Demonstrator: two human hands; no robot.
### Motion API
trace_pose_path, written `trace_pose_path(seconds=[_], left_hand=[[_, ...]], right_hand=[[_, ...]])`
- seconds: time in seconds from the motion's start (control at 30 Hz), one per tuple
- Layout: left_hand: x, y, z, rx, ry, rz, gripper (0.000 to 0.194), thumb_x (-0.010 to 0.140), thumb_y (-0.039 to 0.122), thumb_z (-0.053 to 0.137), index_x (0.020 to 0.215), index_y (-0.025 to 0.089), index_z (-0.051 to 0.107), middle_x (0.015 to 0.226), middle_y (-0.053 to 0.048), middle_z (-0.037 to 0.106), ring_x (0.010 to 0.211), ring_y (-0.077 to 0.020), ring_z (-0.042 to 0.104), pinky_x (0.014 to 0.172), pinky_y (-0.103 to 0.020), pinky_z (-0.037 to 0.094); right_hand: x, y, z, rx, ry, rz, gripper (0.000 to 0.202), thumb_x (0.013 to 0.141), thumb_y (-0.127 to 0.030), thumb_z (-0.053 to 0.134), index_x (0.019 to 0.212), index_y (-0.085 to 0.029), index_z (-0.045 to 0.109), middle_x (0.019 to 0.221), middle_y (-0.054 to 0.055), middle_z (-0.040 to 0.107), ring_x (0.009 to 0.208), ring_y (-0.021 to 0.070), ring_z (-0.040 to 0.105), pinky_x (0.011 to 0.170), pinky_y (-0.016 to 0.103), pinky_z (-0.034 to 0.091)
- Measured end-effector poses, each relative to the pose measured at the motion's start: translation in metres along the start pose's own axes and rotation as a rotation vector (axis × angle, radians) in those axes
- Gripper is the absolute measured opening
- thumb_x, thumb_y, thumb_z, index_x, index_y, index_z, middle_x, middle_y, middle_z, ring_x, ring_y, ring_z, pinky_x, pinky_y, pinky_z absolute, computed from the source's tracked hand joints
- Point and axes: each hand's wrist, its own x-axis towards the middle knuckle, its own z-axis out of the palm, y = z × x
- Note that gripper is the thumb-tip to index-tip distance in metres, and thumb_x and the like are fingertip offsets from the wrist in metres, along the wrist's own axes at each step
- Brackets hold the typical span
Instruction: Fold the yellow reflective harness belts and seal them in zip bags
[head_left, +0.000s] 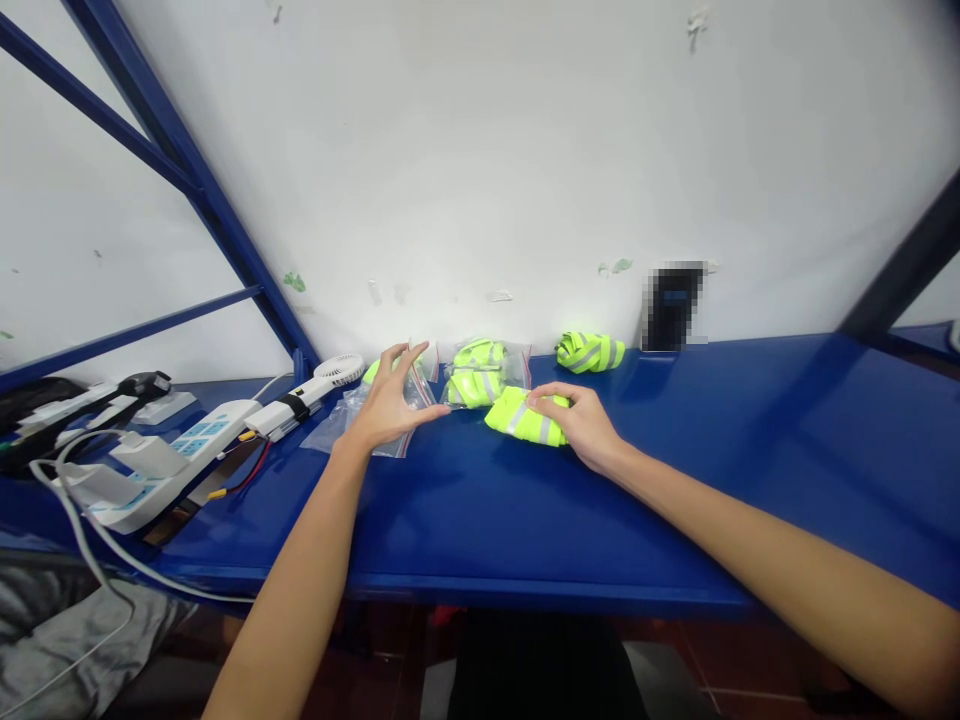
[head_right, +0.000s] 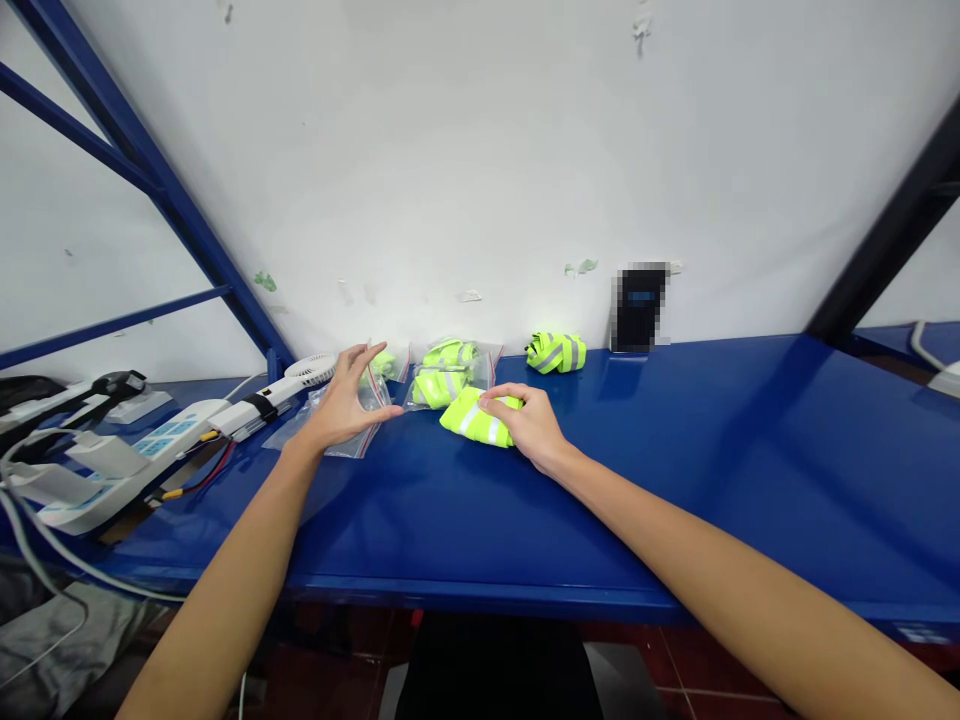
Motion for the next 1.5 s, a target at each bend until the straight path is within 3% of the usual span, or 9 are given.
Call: trace_pose_path(seconds=[0.07,0.23,0.37,0.53,0.77,1.0,1.2,1.37,1.5], left_hand=[[0.000,0.011,0.007,-0.022,-0.027,0.050,0.099,0.068,0.067,0.069,0.149,0.031,0.026,0.149,-0.012,0.025,0.141,-0.0359,0.029,0.113,-0.052,0.030],[-0.002,0.045,0.034,-0.099,-0.233,0.183,0.104,0.072,0.067,0.066,0.153,0.031,0.012,0.149,-0.015,0.029,0.138,-0.0361,0.033,0.112,-0.055,0.031],[-0.005,0.056,0.045,-0.070,-0.307,0.205,0.105,0.071,0.071,0.064,0.154,0.031,0.012,0.149,-0.015,0.029,0.140,-0.0369,0.029,0.113,-0.057,0.027],[-0.007,0.055,0.047,-0.029,-0.271,0.219,0.106,0.069,0.072,0.064,0.153,0.031,0.015,0.148,-0.015,0.030,0.138,-0.0367,0.030,0.112,-0.057,0.027],[-0.004,0.061,0.052,0.008,-0.108,0.358,0.098,0.070,0.072,0.063,0.150,0.029,0.028,0.142,-0.014,0.039,0.134,-0.0330,0.035,0.115,-0.052,0.023],[-0.006,0.062,0.054,0.032,-0.181,0.338,0.103,0.066,0.075,0.064,0.151,0.030,0.026,0.144,-0.014,0.038,0.135,-0.0352,0.035,0.114,-0.055,0.021],[-0.009,0.076,0.057,0.024,-0.168,0.435,0.098,0.070,0.076,0.059,0.150,0.029,0.029,0.142,-0.014,0.044,0.135,-0.0331,0.037,0.117,-0.058,0.011],[-0.012,0.086,0.064,-0.021,-0.176,0.451,0.101,0.070,0.074,0.061,0.151,0.028,0.025,0.144,-0.015,0.043,0.136,-0.0339,0.038,0.117,-0.060,0.013],[-0.013,0.084,0.065,-0.094,-0.174,0.524,0.102,0.069,0.070,0.065,0.152,0.028,0.022,0.155,-0.015,0.029,0.142,-0.0350,0.030,0.116,-0.056,0.024]], right_hand=[[0.001,0.000,0.000,0.015,0.026,-0.036,0.026,0.066,-0.041,0.077,0.080,-0.020,0.075,0.093,0.006,0.074,0.095,0.0288,0.065,0.084,0.040,0.047],[0.000,-0.003,0.000,-0.005,0.053,-0.121,0.023,0.068,-0.040,0.076,0.080,-0.020,0.075,0.097,0.007,0.073,0.100,0.0282,0.063,0.091,0.041,0.045],[-0.001,-0.004,0.000,-0.066,0.035,-0.176,0.021,0.069,-0.040,0.077,0.078,-0.021,0.075,0.103,0.006,0.070,0.107,0.0273,0.060,0.097,0.040,0.042],[0.000,-0.003,-0.001,-0.129,-0.008,-0.210,0.019,0.071,-0.040,0.076,0.079,-0.022,0.076,0.104,0.007,0.067,0.107,0.0266,0.060,0.099,0.041,0.041],[-0.004,-0.005,0.000,-0.242,0.002,-0.290,0.017,0.074,-0.039,0.074,0.080,-0.023,0.076,0.104,0.007,0.064,0.107,0.0250,0.060,0.100,0.040,0.040],[-0.005,-0.009,-0.001,-0.168,-0.124,-0.252,0.018,0.074,-0.040,0.075,0.080,-0.024,0.076,0.103,0.006,0.066,0.109,0.0255,0.059,0.101,0.040,0.039],[-0.008,-0.006,0.004,-0.142,-0.219,-0.267,0.016,0.075,-0.038,0.075,0.082,-0.023,0.075,0.101,0.005,0.066,0.101,0.0229,0.062,0.097,0.039,0.043],[-0.011,0.001,0.009,-0.149,-0.162,-0.289,0.017,0.077,-0.035,0.072,0.087,-0.022,0.074,0.099,0.005,0.067,0.098,0.0227,0.062,0.094,0.038,0.045],[-0.009,0.002,0.008,-0.136,-0.096,-0.260,0.017,0.075,-0.035,0.072,0.084,-0.021,0.070,0.098,0.006,0.069,0.099,0.0248,0.063,0.094,0.039,0.045]])
